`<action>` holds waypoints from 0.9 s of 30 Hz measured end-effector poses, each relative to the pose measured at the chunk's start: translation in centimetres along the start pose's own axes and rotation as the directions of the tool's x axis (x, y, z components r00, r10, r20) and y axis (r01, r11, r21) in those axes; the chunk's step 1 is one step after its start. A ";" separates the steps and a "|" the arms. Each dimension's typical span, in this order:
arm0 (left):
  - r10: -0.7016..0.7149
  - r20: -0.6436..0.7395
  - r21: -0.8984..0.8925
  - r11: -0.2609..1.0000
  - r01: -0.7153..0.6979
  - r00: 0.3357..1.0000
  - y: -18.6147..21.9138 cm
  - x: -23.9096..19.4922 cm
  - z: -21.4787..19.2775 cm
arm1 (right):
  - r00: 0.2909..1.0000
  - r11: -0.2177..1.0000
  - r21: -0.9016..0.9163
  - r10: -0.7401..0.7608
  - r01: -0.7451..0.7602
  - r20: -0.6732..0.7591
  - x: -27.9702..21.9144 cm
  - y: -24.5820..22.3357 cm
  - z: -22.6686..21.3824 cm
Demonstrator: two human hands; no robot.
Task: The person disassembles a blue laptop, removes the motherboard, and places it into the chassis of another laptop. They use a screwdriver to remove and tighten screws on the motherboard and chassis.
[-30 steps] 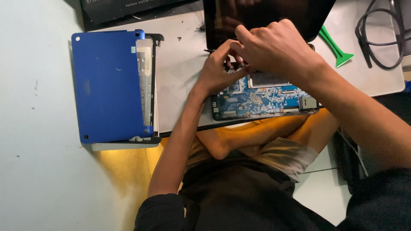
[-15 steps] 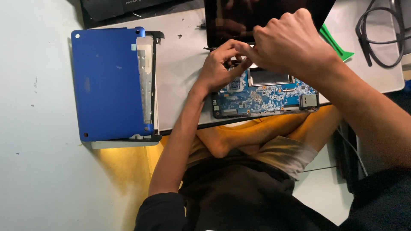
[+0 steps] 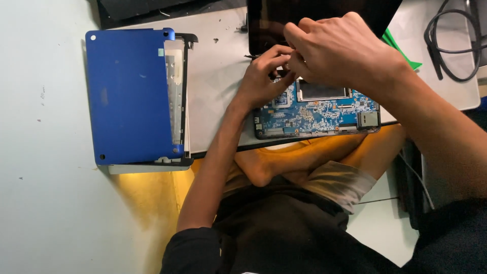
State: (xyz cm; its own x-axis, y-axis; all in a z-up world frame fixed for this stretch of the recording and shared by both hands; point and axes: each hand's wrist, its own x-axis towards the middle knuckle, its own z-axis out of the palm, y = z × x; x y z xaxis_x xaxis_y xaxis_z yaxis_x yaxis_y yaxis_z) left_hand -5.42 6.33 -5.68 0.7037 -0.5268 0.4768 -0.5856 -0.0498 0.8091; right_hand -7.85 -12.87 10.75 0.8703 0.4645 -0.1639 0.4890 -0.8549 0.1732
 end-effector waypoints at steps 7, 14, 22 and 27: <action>-0.121 -0.094 -0.278 0.956 0.091 0.988 1.0 0.0 -0.5 | 0.995 0.956 -0.281 -0.093 0.078 -0.041 -0.7 0.8 0.6; -0.154 -0.107 -0.265 0.957 0.121 0.982 0.8 0.0 -0.1 | 0.982 0.951 -0.246 -0.191 0.187 0.006 -0.8 1.0 0.9; -0.110 -0.191 -0.267 0.962 0.057 0.975 0.5 -0.5 0.0 | 0.987 0.981 -0.144 -0.112 0.128 0.111 1.0 0.2 0.6; -0.149 -0.214 -0.287 0.954 0.084 0.965 1.8 -1.0 0.0 | 0.985 0.982 -0.174 -0.050 0.079 0.163 0.8 1.0 1.3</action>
State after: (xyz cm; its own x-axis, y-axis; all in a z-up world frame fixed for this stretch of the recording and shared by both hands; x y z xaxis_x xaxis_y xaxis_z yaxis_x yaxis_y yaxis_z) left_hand -7.19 6.72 -4.67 0.8530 -0.3191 0.4129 -0.3841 0.1518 0.9107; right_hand -6.72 -13.69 9.50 0.8232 0.4628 -0.3288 0.5589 -0.7624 0.3262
